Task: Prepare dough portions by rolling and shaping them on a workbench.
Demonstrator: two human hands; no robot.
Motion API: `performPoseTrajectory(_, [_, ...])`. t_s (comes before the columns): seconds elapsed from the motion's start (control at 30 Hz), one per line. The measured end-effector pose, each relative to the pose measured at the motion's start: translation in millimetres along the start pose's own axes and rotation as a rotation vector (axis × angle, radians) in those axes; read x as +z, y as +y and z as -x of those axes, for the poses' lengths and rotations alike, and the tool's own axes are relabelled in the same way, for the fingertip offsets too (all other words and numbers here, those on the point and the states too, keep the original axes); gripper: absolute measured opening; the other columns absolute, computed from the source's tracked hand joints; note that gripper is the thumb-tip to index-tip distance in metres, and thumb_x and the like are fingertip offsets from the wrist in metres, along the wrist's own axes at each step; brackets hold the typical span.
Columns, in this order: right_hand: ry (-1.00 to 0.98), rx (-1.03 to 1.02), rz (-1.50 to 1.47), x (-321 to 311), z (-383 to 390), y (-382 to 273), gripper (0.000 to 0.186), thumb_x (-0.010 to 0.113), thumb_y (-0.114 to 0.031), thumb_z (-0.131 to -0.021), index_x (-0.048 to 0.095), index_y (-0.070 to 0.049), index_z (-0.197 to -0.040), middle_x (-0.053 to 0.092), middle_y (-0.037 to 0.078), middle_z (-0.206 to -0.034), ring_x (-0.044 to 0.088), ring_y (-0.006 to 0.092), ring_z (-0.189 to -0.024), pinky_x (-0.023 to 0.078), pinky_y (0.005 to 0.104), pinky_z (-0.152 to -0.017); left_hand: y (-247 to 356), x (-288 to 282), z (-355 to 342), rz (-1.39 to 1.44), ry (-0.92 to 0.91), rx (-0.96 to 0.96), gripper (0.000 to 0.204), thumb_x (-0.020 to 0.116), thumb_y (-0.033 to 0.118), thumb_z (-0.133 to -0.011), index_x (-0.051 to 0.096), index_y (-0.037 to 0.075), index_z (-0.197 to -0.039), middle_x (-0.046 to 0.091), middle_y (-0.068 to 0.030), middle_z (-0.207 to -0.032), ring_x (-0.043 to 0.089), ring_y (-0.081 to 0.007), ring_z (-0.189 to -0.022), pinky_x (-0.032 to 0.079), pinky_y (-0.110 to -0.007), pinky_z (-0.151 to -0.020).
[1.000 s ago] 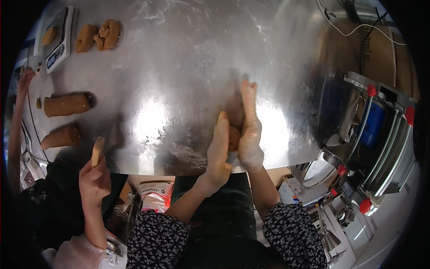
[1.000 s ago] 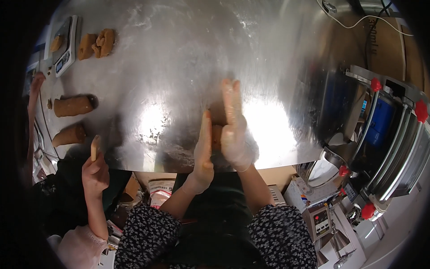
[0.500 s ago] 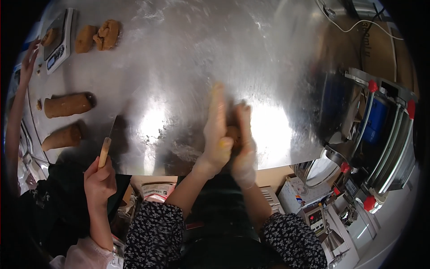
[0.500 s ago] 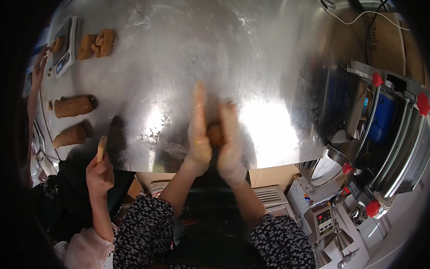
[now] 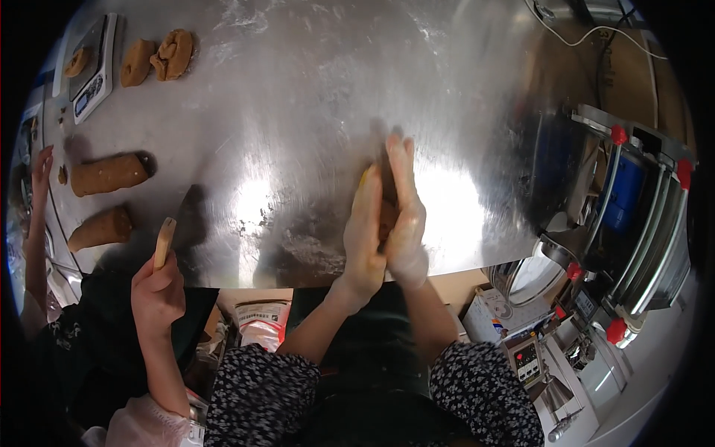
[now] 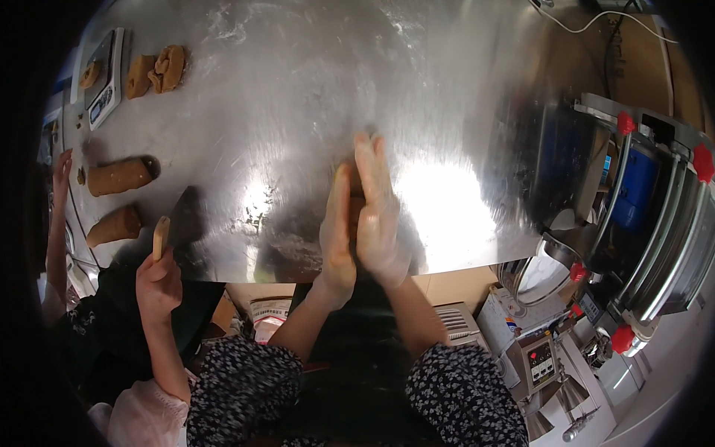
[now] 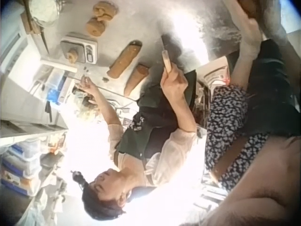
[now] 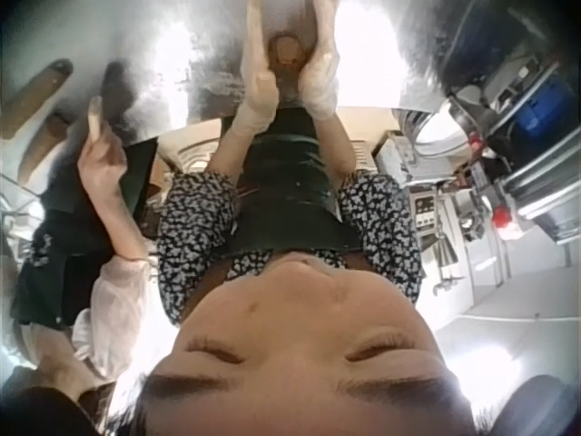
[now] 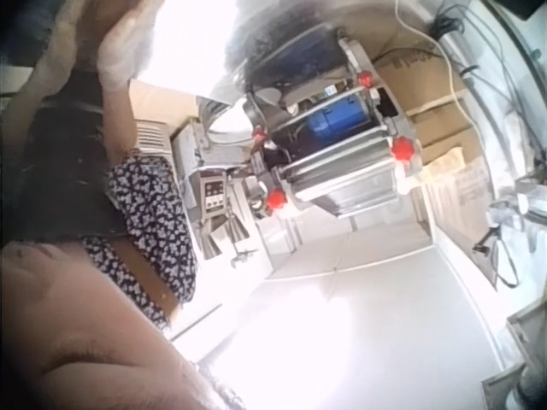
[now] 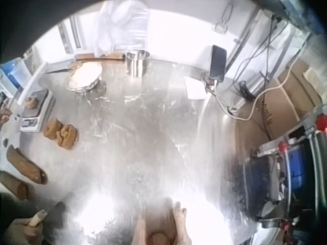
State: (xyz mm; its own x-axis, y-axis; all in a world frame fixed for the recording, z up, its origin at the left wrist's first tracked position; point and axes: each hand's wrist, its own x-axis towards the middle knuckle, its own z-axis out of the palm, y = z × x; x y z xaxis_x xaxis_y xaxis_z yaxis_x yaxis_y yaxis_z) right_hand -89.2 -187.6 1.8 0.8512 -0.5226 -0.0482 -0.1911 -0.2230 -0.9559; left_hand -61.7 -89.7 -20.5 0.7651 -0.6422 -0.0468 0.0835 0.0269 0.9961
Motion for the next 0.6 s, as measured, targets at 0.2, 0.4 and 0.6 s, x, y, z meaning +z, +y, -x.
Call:
performPoseTrajectory(0.2, [0.098, 0.069, -0.031, 1, 9, 6, 0.067, 0.024, -0.043, -0.105, 0.035, 0.004, -0.151, 0.031, 0.021, -0.159, 0.019, 0.0368, -0.151, 0.017, 0.0452, -0.123, 10, -6, 3, 0.12, -0.002, -0.186, 0.117, 0.02, 0.086, -0.087, 0.007, -0.007, -0.156, 0.012, -0.0257, -0.163, 0.017, -0.0367, -0.151, 0.02, -0.045, -0.121])
performPoseTrajectory(0.4, [0.136, 0.112, -0.065, -5, 24, 8, 0.058, 0.032, -0.029, -0.103, 0.034, 0.005, -0.151, 0.038, 0.02, -0.156, 0.025, 0.0342, -0.15, 0.019, 0.0432, -0.123, 13, -8, 4, 0.159, -0.001, -0.212, 0.111, 0.022, 0.082, -0.09, 0.005, -0.005, -0.156, 0.009, -0.0246, -0.164, 0.015, -0.0354, -0.152, 0.019, -0.044, -0.121])
performPoseTrajectory(0.6, [-0.138, 0.072, 0.08, -14, 24, 4, 0.07, 0.037, -0.021, -0.089, 0.028, 0.006, -0.153, 0.04, 0.023, -0.154, 0.031, 0.0343, -0.148, 0.023, 0.0424, -0.122, 13, -8, 3, 0.176, 0.01, -0.201, 0.106, 0.024, 0.078, -0.093, 0.002, -0.003, -0.157, 0.006, -0.0235, -0.165, 0.014, -0.0341, -0.152, 0.018, -0.043, -0.122])
